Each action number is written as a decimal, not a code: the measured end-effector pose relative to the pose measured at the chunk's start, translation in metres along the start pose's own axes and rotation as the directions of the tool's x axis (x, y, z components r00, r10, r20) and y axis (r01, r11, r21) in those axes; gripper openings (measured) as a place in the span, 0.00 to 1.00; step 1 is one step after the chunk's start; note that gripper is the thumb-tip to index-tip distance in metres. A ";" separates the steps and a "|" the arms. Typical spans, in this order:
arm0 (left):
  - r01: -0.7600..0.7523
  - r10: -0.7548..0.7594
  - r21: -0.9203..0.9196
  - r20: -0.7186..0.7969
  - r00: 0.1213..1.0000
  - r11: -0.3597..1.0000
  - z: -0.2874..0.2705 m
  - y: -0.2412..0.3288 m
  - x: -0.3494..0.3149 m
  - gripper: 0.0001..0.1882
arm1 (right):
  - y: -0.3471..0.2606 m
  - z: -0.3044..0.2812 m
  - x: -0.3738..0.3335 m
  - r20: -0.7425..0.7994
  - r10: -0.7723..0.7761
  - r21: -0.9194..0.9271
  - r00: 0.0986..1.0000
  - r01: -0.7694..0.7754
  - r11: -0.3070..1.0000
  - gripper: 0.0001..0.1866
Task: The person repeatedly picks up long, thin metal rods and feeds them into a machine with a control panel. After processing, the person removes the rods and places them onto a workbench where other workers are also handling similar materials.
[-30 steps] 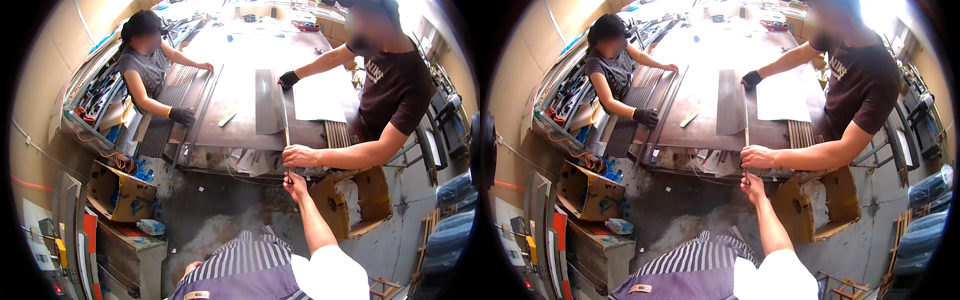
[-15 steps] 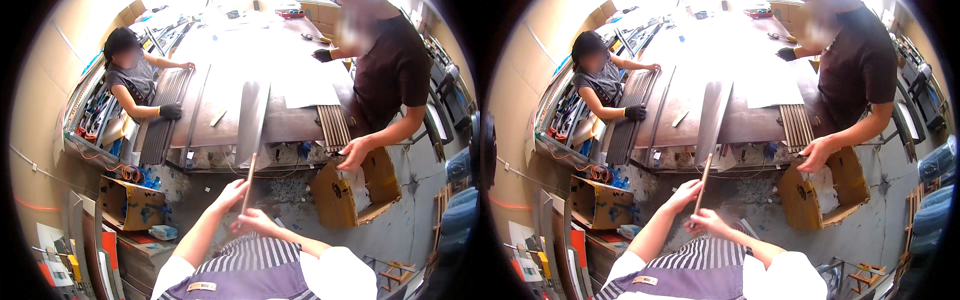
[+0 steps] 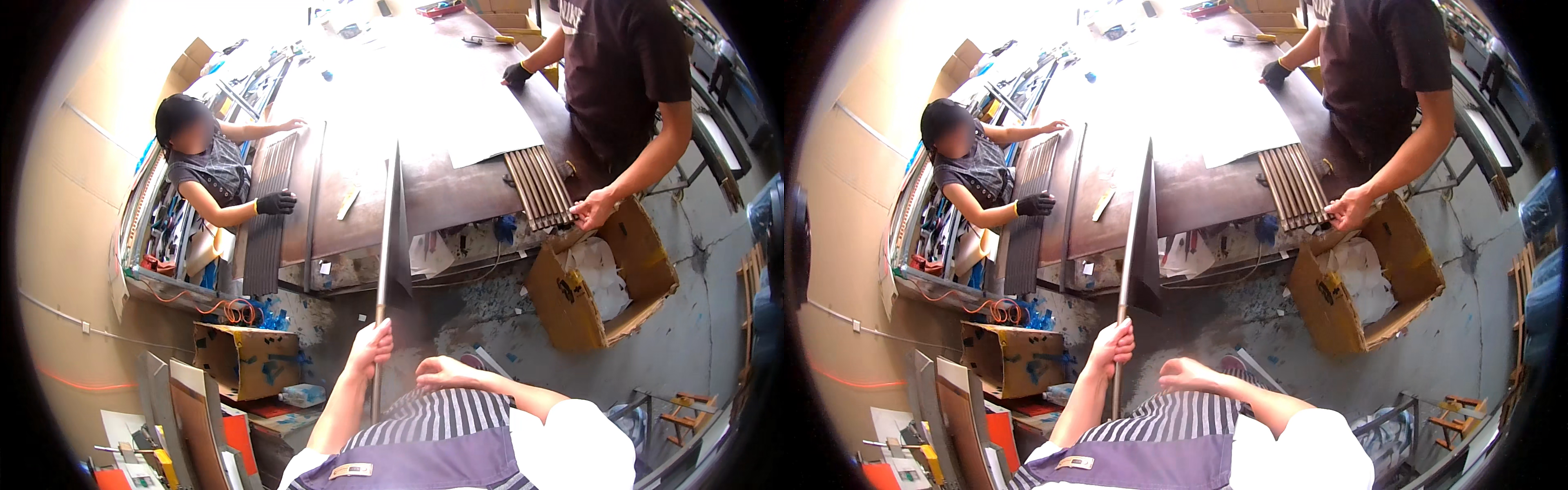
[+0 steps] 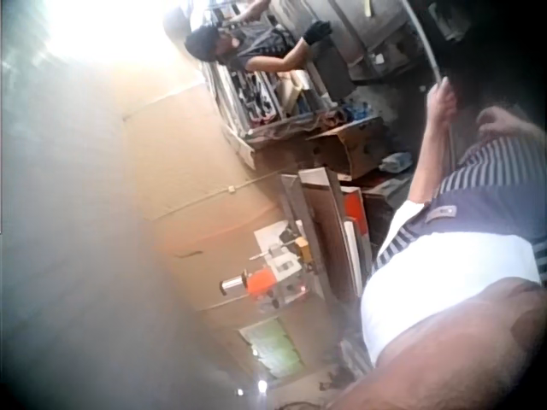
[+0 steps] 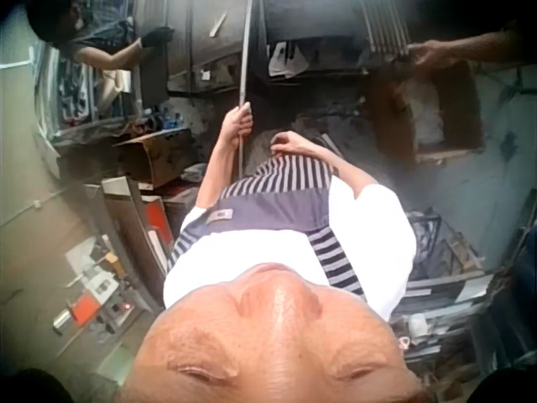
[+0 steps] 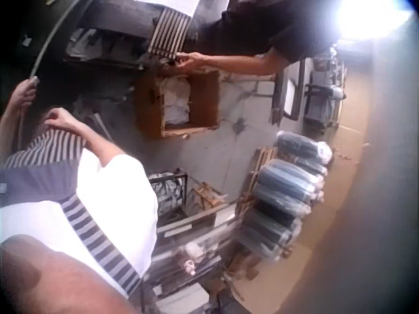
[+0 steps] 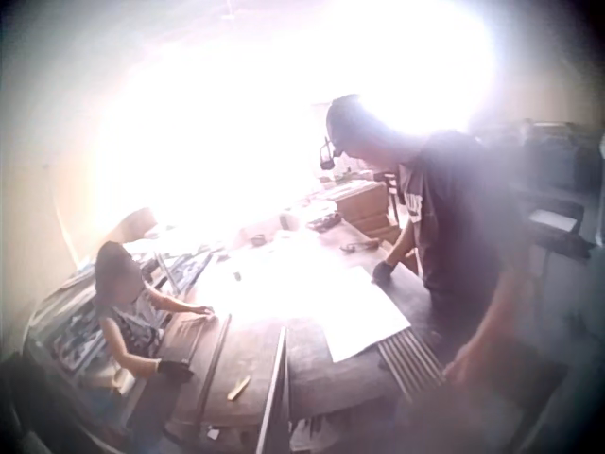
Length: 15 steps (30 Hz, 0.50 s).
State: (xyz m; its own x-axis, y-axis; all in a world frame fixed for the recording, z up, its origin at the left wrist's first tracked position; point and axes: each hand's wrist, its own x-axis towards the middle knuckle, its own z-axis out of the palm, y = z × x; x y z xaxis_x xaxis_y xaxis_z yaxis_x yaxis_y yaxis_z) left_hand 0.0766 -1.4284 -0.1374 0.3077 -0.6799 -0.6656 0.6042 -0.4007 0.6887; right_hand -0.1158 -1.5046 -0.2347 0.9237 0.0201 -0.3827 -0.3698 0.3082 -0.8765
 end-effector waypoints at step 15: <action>-0.019 0.021 -0.022 0.098 0.995 1.000 -0.030 -0.006 -0.091 0.14 | 0.007 -0.043 0.160 -0.172 -0.061 0.869 0.983 0.180 0.460 0.44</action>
State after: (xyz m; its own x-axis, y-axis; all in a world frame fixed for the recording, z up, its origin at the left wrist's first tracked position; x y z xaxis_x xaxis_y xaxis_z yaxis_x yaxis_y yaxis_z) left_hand 0.0666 -1.3456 -0.0896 0.2472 -0.7450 -0.6195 0.6143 -0.3740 0.6948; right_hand 0.0250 -1.5398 -0.3142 0.9134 -0.1623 -0.3734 0.0835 0.9723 -0.2184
